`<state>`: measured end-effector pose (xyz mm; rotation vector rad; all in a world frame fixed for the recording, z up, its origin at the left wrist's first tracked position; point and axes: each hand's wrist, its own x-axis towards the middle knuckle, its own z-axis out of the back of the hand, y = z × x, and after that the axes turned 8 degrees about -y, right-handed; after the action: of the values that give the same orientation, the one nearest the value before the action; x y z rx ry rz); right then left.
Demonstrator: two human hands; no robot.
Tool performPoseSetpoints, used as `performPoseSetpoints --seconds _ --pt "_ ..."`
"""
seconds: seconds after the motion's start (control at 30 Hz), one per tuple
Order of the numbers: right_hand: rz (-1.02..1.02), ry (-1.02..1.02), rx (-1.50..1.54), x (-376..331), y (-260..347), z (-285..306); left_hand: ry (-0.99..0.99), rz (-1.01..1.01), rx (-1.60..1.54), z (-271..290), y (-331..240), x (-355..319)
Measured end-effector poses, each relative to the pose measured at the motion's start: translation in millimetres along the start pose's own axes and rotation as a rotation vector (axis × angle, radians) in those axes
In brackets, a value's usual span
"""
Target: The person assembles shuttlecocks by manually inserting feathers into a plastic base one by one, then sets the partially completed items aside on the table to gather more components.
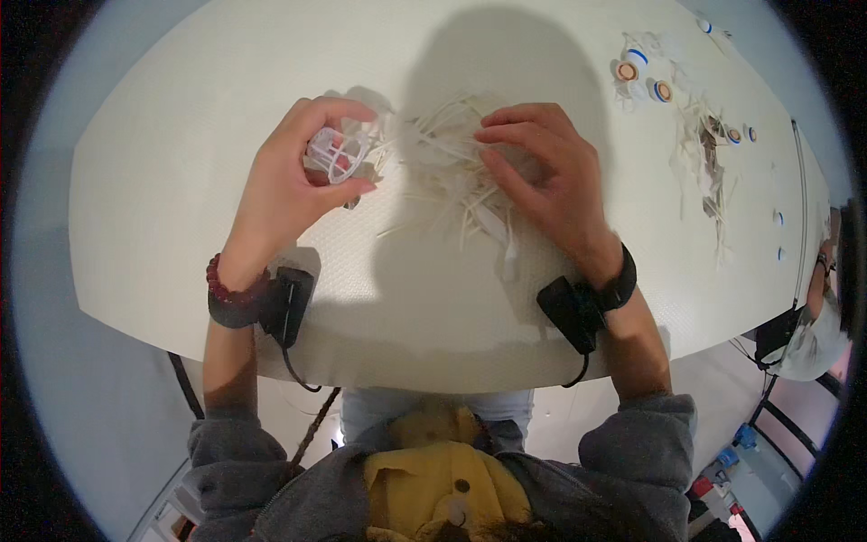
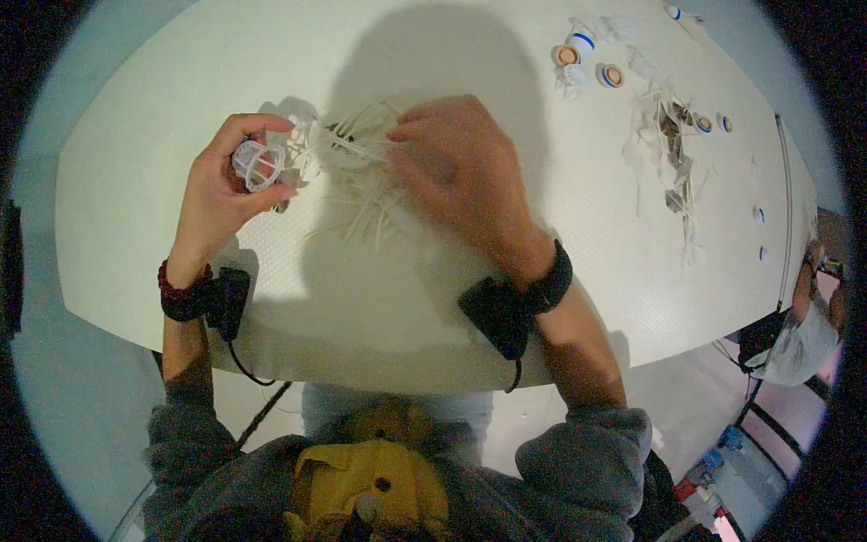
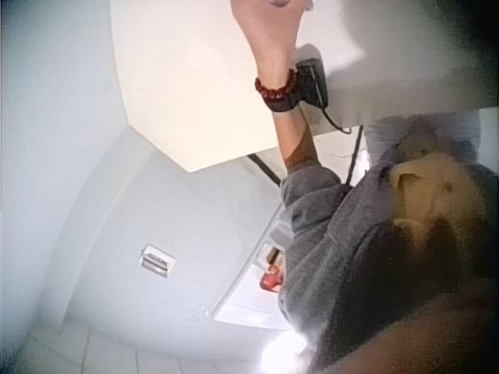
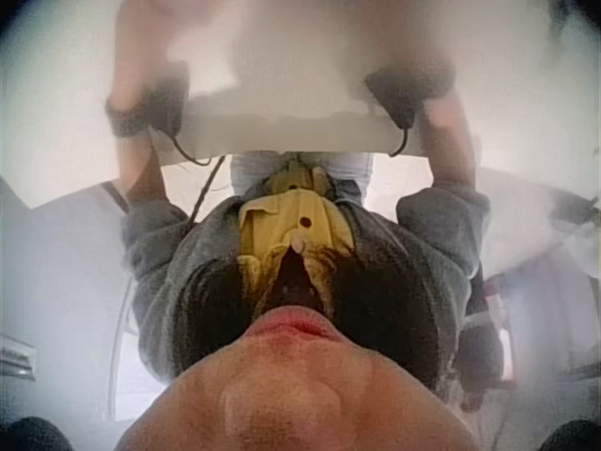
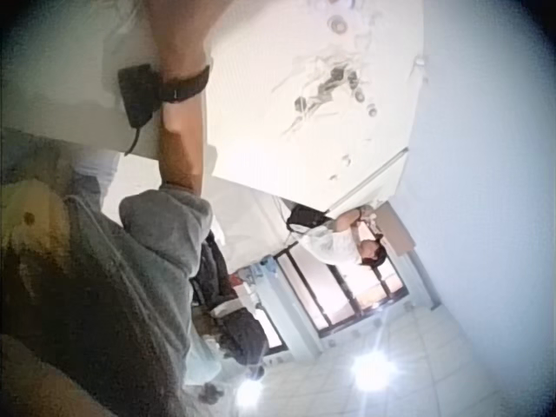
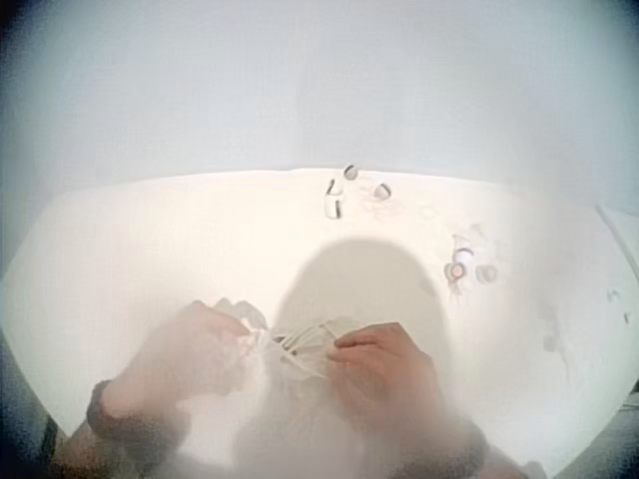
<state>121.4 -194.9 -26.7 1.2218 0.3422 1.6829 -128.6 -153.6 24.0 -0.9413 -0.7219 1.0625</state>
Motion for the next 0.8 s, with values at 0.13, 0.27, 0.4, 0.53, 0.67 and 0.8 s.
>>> performPoseSetpoints --seconds 0.13,0.27,0.4,0.53,0.67,0.8 --pt "-0.008 0.001 0.006 -1 -2 1 -0.004 -0.074 0.241 3 9 3" --pt "0.009 -0.002 -0.021 1 -2 1 -0.042 -0.235 0.607 -2 9 6" --pt "0.012 -0.025 -0.012 0 -4 0 -0.060 -0.148 0.474 -2 8 7" --pt "0.023 -0.129 -0.015 6 3 5 -0.051 0.052 0.158 3 -21 9" --pt "-0.069 -0.209 0.208 22 21 6 0.065 0.195 -0.085 -12 -35 23" --pt "-0.452 -0.004 0.477 40 28 -1 0.096 0.027 -0.157 -35 -20 38"
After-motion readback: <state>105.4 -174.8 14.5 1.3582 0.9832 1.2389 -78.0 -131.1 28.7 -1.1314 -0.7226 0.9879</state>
